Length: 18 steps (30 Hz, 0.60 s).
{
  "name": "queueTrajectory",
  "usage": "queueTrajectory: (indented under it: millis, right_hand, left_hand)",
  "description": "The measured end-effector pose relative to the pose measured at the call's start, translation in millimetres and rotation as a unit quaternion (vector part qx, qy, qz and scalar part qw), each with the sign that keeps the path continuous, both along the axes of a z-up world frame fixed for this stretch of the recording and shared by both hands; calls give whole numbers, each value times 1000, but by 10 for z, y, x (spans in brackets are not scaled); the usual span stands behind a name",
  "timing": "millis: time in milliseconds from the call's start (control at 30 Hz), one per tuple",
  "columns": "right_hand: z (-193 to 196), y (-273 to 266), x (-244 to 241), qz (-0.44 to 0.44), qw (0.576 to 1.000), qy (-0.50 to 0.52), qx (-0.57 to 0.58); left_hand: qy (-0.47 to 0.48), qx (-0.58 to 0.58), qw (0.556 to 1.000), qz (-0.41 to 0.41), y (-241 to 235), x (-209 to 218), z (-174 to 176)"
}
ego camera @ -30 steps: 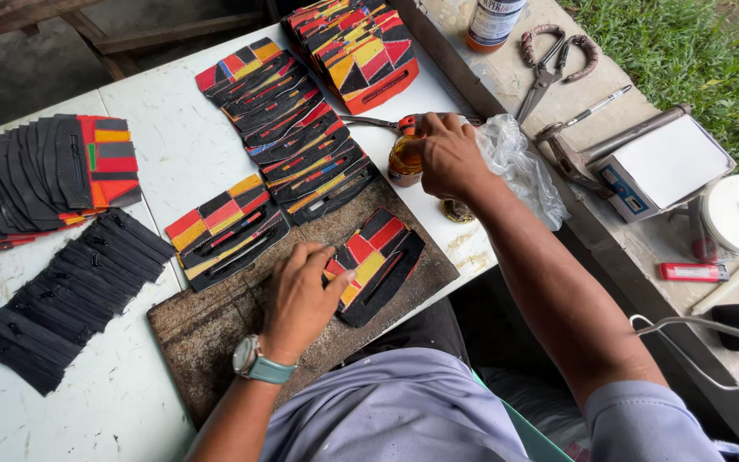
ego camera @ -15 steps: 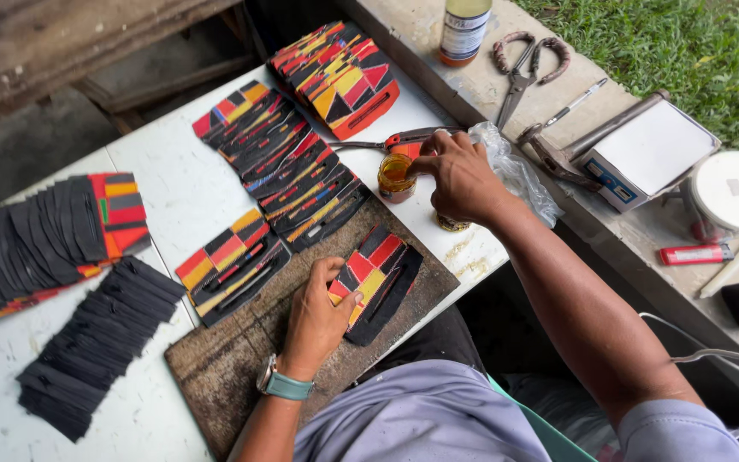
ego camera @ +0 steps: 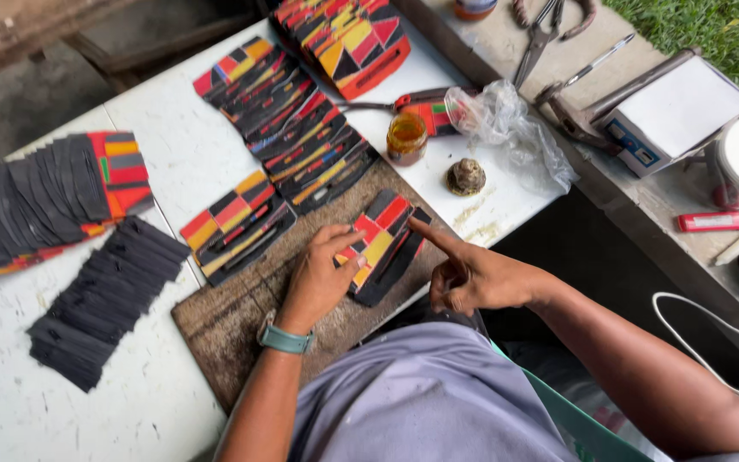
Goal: The person repeatedly dips a small stone into a jar of yellow adhesive and rubs it along the edges of small patterned fabric pieces on a wooden board. They handle each piece one at a time, applying glue to the edges and placing the pieces back on the table.
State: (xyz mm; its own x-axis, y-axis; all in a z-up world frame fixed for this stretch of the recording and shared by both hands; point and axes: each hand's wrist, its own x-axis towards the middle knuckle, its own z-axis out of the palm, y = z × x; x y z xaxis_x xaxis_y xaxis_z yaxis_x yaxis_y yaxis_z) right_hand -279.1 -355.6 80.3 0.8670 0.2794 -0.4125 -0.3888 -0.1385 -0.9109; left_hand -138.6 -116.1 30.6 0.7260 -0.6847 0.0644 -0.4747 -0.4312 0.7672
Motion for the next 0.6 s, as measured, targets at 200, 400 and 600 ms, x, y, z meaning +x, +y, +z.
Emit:
queueTrajectory:
  millis: [200, 400, 600]
  right_hand:
    - [-157, 47, 69, -33, 999, 22, 9]
    - [-150, 181, 93, -20, 975, 8, -220]
    - [-85, 407, 53, 15, 919, -107, -380]
  left_hand:
    - [1, 2, 1000, 5, -15, -47, 6]
    - [-2, 6, 1000, 10, -27, -51, 9]
    - [-8, -4, 1000, 5, -5, -40, -53]
